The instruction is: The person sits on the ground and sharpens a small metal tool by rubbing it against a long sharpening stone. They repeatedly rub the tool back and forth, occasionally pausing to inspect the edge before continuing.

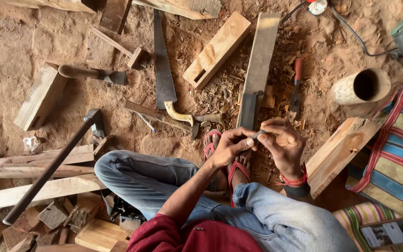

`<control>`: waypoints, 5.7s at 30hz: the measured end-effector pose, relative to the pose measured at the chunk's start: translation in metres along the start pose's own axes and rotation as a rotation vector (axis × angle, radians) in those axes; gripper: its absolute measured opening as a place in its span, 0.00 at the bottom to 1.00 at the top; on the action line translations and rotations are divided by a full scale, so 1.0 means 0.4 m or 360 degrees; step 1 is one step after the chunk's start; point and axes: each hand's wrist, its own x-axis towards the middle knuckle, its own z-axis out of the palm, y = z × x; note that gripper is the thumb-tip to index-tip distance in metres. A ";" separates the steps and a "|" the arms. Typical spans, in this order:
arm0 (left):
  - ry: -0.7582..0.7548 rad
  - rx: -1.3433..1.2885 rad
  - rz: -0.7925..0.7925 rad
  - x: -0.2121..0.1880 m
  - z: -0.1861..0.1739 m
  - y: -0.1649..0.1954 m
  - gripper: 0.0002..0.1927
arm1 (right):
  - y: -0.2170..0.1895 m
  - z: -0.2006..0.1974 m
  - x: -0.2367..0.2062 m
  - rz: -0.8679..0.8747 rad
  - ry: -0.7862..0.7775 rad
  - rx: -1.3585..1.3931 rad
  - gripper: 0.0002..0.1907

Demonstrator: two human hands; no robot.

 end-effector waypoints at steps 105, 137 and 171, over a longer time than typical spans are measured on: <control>-0.0047 0.2818 0.0340 0.222 -0.332 -0.278 0.26 | 0.553 -0.117 -0.142 0.0274 0.0059 -0.1753 0.36; 0.0368 0.1884 0.0212 0.146 -0.147 -0.279 0.19 | 0.529 -0.118 -0.128 0.0652 0.0579 -0.0659 0.16; -0.0394 0.3217 0.0206 0.343 -0.240 -0.232 0.10 | 0.595 -0.068 -0.116 0.0375 -0.0193 -0.2008 0.38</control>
